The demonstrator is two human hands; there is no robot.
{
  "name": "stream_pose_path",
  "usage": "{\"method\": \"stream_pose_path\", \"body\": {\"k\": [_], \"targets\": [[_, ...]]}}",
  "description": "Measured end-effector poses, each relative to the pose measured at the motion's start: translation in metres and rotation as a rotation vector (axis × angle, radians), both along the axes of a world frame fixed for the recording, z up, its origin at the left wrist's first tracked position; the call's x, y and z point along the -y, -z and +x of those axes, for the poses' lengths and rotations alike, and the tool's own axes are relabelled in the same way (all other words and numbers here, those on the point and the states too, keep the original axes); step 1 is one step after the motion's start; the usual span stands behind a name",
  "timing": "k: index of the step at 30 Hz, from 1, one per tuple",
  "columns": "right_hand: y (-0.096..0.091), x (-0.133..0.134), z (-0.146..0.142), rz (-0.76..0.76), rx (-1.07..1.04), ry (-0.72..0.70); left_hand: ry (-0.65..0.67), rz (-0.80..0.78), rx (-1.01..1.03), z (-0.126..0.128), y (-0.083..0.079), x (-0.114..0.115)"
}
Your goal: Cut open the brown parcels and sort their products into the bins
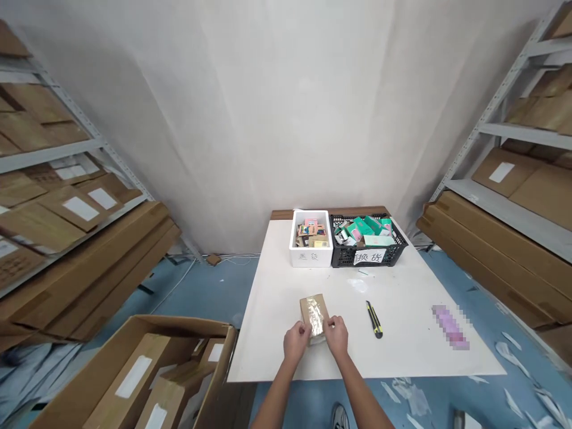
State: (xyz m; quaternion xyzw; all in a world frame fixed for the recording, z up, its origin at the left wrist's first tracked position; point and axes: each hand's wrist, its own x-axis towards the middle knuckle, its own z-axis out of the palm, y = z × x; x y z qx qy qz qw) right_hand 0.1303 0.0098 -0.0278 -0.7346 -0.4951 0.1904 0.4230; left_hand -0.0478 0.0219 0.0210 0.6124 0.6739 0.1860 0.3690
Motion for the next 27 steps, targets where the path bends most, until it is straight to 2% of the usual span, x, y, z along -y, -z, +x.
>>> {"method": "stream_pose_path", "body": {"k": [2,5,9,13,16,19,22,25,27], "targets": [[0.008,0.000,0.014,-0.040,-0.099,-0.054,-0.104,-0.054,0.031,0.006,0.007,-0.006],[0.011,-0.007,0.020,-0.084,-0.262,-0.145,-0.177,-0.117,0.265,0.012,0.014,-0.019],[0.007,-0.016,0.021,-0.039,-0.360,-0.267,-0.157,-0.117,0.427,0.024,0.020,-0.027],[-0.003,-0.021,0.032,0.115,-0.406,-0.250,-0.087,0.031,0.492,0.036,0.019,-0.027],[-0.007,-0.026,0.044,0.092,-0.382,-0.152,-0.061,0.102,0.458,0.043,0.016,-0.027],[-0.001,-0.028,0.050,-0.045,-0.339,-0.084,-0.041,0.031,0.343,0.046,0.019,-0.027],[0.010,-0.025,0.050,-0.104,-0.320,-0.107,-0.024,-0.070,0.266,0.043,0.027,-0.031],[0.013,-0.024,0.053,-0.117,-0.292,-0.127,0.012,-0.072,0.184,0.036,0.028,-0.048],[0.007,-0.028,0.057,-0.120,-0.253,-0.132,0.087,-0.020,0.125,0.033,0.025,-0.067]]}}
